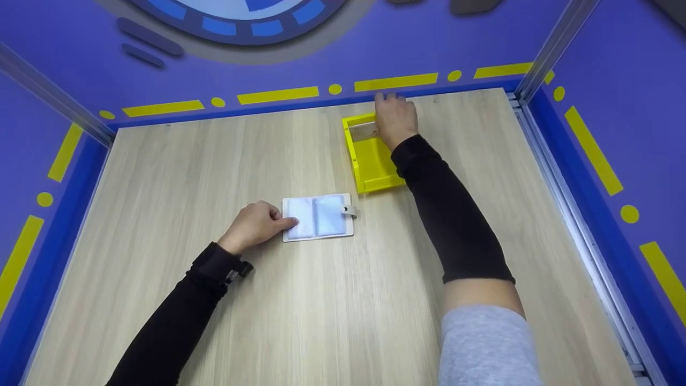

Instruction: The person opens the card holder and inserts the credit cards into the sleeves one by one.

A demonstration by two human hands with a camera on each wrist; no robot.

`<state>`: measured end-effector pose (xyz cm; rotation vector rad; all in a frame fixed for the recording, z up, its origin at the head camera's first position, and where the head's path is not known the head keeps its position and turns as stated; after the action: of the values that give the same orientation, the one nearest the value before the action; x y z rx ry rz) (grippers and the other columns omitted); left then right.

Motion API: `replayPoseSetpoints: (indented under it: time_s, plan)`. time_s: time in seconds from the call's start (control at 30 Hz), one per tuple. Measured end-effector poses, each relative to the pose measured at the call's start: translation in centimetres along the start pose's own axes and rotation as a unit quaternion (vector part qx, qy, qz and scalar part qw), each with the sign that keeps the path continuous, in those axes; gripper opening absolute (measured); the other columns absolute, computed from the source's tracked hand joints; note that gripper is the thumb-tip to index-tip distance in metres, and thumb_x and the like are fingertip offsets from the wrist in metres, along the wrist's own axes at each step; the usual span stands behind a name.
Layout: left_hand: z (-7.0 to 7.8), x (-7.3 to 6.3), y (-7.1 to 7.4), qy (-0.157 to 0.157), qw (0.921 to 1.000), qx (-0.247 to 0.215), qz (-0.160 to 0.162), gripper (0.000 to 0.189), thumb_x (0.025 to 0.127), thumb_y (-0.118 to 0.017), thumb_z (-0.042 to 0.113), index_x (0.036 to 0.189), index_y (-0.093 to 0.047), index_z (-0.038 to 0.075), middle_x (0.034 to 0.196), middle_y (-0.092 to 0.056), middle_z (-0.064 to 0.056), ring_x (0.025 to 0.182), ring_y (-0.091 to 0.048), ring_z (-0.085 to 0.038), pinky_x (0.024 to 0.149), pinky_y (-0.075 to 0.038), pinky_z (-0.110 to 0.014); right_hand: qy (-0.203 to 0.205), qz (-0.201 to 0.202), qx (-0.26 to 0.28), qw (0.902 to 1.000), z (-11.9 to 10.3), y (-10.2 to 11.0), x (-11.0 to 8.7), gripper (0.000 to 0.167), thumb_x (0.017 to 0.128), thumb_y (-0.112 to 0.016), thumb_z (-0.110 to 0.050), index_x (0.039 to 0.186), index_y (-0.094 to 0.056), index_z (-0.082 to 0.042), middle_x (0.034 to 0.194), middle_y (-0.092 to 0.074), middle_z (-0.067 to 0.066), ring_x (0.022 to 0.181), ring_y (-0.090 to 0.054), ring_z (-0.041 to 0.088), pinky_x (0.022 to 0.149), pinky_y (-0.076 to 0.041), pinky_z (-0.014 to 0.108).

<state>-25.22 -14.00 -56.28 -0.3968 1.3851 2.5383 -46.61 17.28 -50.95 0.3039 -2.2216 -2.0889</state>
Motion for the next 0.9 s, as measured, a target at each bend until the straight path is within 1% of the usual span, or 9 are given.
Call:
replayPoseSetpoints:
  time_s: [0.1, 0.23, 0.4, 0.5, 0.67, 0.8, 0.9]
  plan:
    - [0.0, 0.0, -0.1, 0.001, 1.0000, 0.003, -0.003, 0.056, 0.096, -0.083, 0.052, 0.062, -0.052, 0.021, 0.062, -0.045, 0.009, 0.061, -0.046, -0.014, 0.058, -0.034, -0.030, -0.007, -0.006, 0.009, 0.9999, 0.2, -0.1, -0.1, 0.048, 0.109, -0.071, -0.020, 0.146, -0.051, 0.004, 0.136, -0.064, 0.030, 0.121, -0.066, 0.048, 0.108, -0.058, 0.061]
    - [-0.1, 0.1, -0.1, 0.002, 1.0000, 0.001, -0.001, 0.057, 0.096, -0.083, 0.053, 0.062, -0.051, 0.021, 0.062, -0.044, 0.009, 0.061, -0.045, -0.014, 0.058, -0.034, -0.030, -0.012, -0.008, 0.017, 0.9997, 0.2, 0.4, -0.1, 0.045, 0.108, -0.072, -0.019, 0.143, -0.056, 0.005, 0.134, -0.066, 0.030, 0.120, -0.067, 0.047, 0.107, -0.058, 0.061]
    - [-0.2, 0.2, -0.2, 0.004, 1.0000, -0.003, -0.003, 0.059, 0.096, -0.084, 0.053, 0.060, -0.048, 0.022, 0.061, -0.042, 0.010, 0.060, -0.044, -0.013, 0.058, -0.034, -0.030, -0.009, -0.016, 0.023, 0.9996, 0.1, 1.0, -0.1, 0.037, 0.110, -0.068, -0.019, 0.139, -0.066, 0.004, 0.127, -0.070, 0.027, 0.116, -0.067, 0.044, 0.107, -0.058, 0.059]
    - [-0.2, 0.2, -0.3, 0.002, 1.0000, -0.006, -0.004, 0.059, 0.096, -0.084, 0.052, 0.060, -0.048, 0.022, 0.061, -0.041, 0.010, 0.059, -0.043, -0.012, 0.057, -0.033, -0.030, -0.008, -0.012, 0.034, 0.9993, 0.2, 1.3, -0.3, 0.031, 0.112, -0.065, -0.018, 0.132, -0.073, 0.003, 0.122, -0.074, 0.025, 0.112, -0.069, 0.043, 0.105, -0.059, 0.058]
    - [-0.3, 0.2, -0.5, -0.001, 1.0000, -0.007, -0.004, 0.059, 0.095, -0.084, 0.052, 0.059, -0.049, 0.021, 0.060, -0.042, 0.010, 0.059, -0.044, -0.013, 0.057, -0.034, -0.030, -0.018, -0.018, 0.059, 0.9979, 0.5, 1.7, -0.6, 0.029, 0.113, -0.064, -0.019, 0.128, -0.077, 0.001, 0.124, -0.078, 0.023, 0.114, -0.070, 0.043, 0.108, -0.057, 0.059]
    - [-0.3, 0.2, -0.4, 0.001, 1.0000, -0.006, -0.005, 0.058, 0.095, -0.084, 0.052, 0.060, -0.050, 0.021, 0.060, -0.043, 0.010, 0.060, -0.045, -0.013, 0.057, -0.034, -0.030, -0.021, -0.016, 0.093, 0.9954, 0.8, 2.4, -1.2, 0.032, 0.114, -0.062, -0.021, 0.133, -0.076, 0.000, 0.131, -0.077, 0.022, 0.122, -0.068, 0.044, 0.112, -0.054, 0.060]
    - [-0.3, 0.3, -0.2, 0.003, 1.0000, -0.003, -0.004, 0.058, 0.096, -0.084, 0.052, 0.061, -0.050, 0.020, 0.061, -0.044, 0.009, 0.060, -0.046, -0.014, 0.057, -0.034, -0.030, -0.011, -0.001, 0.118, 0.9930, 1.0, 3.5, -1.7, 0.033, 0.114, -0.063, -0.021, 0.135, -0.075, 0.000, 0.135, -0.076, 0.022, 0.128, -0.068, 0.044, 0.113, -0.054, 0.060]
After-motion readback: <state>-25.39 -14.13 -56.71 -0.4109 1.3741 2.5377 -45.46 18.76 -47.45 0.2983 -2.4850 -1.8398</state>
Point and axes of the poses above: each hand's wrist, its own x-axis towards the middle knuckle, its own y-axis out of the back of the hand, z = x × y, the point moved 5 cm from there along x, towards the middle knuckle
